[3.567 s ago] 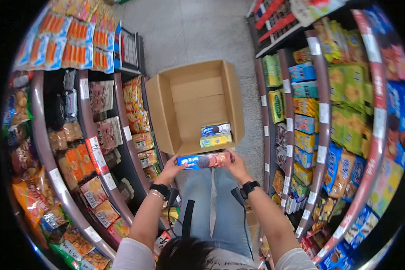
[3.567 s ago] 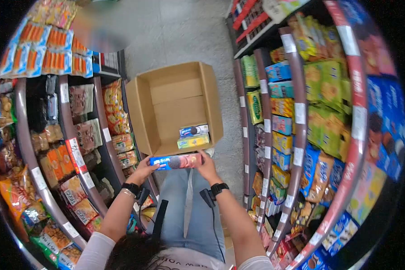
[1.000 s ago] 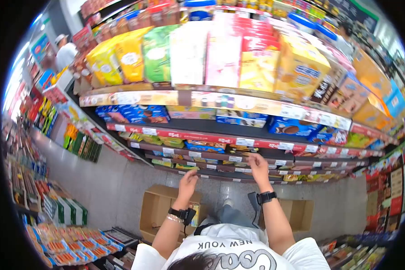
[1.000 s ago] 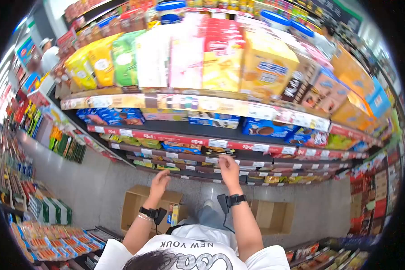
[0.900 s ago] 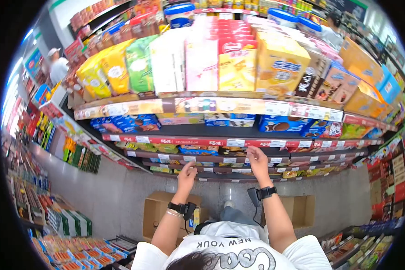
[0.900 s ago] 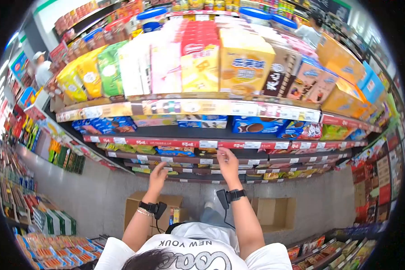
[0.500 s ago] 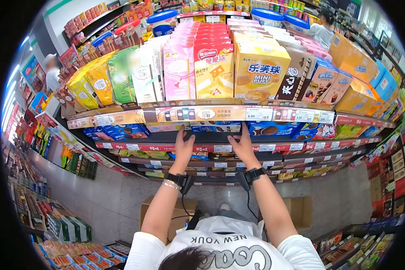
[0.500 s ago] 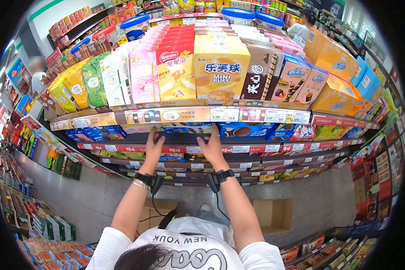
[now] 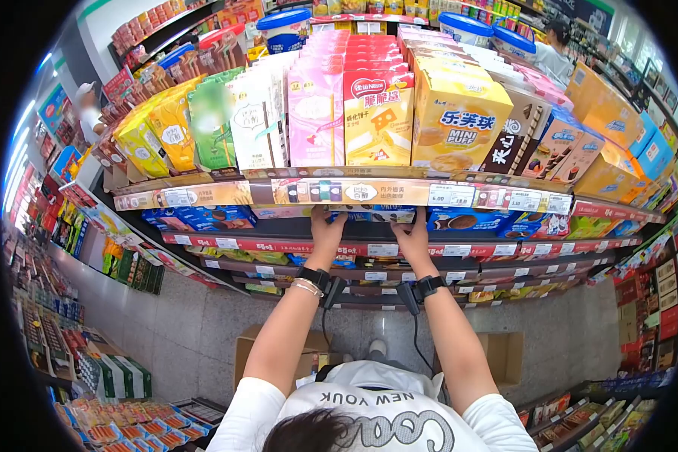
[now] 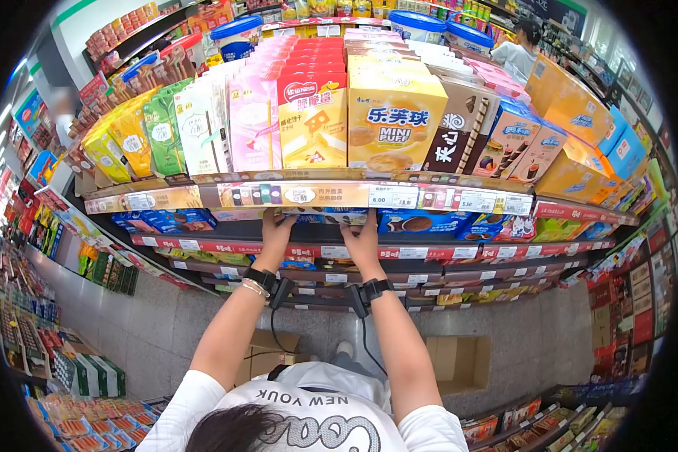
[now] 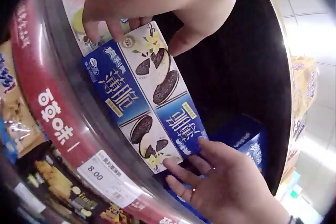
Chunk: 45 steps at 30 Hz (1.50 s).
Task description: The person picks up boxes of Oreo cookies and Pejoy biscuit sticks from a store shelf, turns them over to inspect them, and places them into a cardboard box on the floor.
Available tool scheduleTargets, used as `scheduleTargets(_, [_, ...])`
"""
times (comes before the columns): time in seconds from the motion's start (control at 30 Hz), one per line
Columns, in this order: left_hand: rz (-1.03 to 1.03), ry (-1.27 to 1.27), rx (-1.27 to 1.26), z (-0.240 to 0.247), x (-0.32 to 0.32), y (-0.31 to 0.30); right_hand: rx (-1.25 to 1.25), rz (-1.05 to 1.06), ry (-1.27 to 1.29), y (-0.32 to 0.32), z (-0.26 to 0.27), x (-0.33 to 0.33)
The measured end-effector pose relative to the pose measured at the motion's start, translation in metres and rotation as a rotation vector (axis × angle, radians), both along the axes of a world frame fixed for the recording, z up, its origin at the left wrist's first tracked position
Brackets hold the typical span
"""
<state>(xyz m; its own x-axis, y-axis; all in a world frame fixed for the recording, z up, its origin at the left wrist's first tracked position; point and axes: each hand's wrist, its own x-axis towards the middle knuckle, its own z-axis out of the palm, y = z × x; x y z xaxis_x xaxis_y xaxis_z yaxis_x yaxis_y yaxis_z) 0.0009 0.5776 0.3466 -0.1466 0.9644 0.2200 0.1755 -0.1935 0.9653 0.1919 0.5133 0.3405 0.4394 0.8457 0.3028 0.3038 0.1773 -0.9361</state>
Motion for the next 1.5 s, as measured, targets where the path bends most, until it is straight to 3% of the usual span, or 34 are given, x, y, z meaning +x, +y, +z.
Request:
scheduleTargets(0.33, [-0.065,-0.116,0.051,0.005,-0.033,-0.019,-0.038,0.055,0.004,-0.039,0.017,-0.014])
scheduleTargets(0.47, [-0.211,-0.469,0.062,0.021,-0.053,-0.051,-0.003,0.089,-0.102,-0.069,0.028,-0.026])
scheduleTargets(0.63, [-0.223,-0.319,0.055,0.044,-0.089,-0.089,0.095,0.2,-0.168,-0.094,0.049,-0.033])
scheduleTargets(0.7, [-0.263,-0.408,-0.085,0.064,-0.101,-0.108,0.109,0.309,-0.069,-0.1,0.052,-0.036])
scheduleTargets(0.9, [-0.287,-0.496,-0.301,0.062,-0.124,-0.127,0.062,0.499,0.37,-0.11,0.043,-0.047])
scheduleTargets(1.3, [-0.424,-0.633,-0.355,0.052,-0.159,-0.153,-0.084,0.46,0.301,-0.138,0.047,-0.049])
scheduleTargets(1.5, [-0.436,-0.465,-0.49,0.053,-0.171,-0.161,-0.234,0.44,0.225,-0.15,0.053,-0.05])
